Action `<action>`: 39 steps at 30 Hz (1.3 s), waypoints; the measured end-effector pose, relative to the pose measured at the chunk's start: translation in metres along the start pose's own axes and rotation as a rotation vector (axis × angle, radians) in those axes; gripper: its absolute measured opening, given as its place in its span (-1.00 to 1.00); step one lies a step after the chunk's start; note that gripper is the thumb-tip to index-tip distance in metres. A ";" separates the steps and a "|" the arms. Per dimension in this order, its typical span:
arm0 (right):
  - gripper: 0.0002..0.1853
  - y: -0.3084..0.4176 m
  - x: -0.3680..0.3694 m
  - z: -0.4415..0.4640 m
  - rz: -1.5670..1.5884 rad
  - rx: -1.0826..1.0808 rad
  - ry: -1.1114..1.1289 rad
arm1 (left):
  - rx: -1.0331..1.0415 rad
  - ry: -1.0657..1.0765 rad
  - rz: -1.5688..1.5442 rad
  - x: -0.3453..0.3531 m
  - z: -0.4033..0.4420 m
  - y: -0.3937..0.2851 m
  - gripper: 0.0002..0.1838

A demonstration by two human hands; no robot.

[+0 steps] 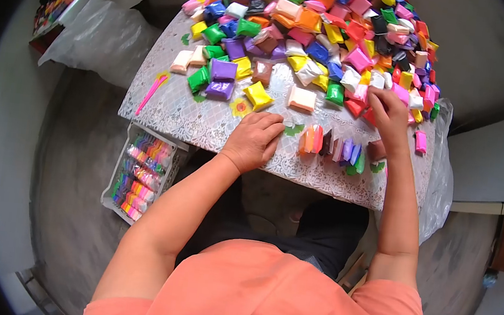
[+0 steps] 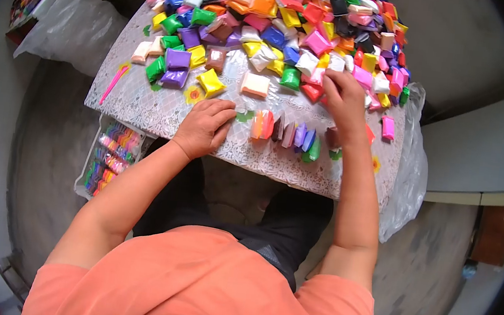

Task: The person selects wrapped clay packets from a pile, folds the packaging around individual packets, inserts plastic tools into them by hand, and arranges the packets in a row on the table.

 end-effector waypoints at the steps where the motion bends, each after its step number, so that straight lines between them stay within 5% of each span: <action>1: -0.82 0.015 0.012 0.015 0.065 0.067 0.081 | 0.000 -0.007 -0.003 0.001 -0.001 0.001 -0.67; 5: -0.70 0.092 0.089 0.066 0.003 0.010 0.622 | 0.032 -0.035 -0.023 0.001 -0.001 0.001 -0.65; 9: -0.40 0.117 0.163 0.078 -0.411 0.058 0.858 | 0.021 -0.053 -0.070 0.005 -0.008 0.006 -0.59; 15: -0.36 0.104 0.183 0.065 -0.318 0.007 0.660 | 0.012 -0.085 -0.092 0.008 -0.011 0.008 -0.57; 18: -0.29 0.111 0.166 0.050 0.081 -0.037 0.278 | 0.025 -0.117 -0.109 0.022 -0.017 0.022 -0.64; 22: -0.29 0.157 0.133 -0.002 0.469 -0.083 0.147 | -0.421 -0.371 -1.351 0.006 -0.038 -0.008 -0.62; 25: -0.28 0.188 0.121 -0.048 0.549 -0.157 0.112 | -0.240 -0.322 -2.193 -0.048 -0.064 -0.052 -0.59; 33: -0.17 0.202 0.105 -0.110 0.657 -0.182 0.204 | -0.399 -0.321 -1.987 -0.069 -0.084 -0.091 -0.66; 37: -0.48 0.195 0.084 -0.125 1.082 0.088 0.282 | -0.440 -0.244 -1.833 -0.072 -0.086 -0.101 -0.64; 39: -0.64 0.191 0.082 -0.127 1.049 0.101 0.220 | -0.433 -0.194 -1.769 -0.072 -0.086 -0.107 -0.64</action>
Point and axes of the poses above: each hand's wrist, its own z-axis towards the middle knuckle, its own x-axis out of the palm, y = z × x, the point moved 1 cm from there along z, towards the middle knuckle, and after that the axes turned 9 degrees about y, right-handed, at the moved point
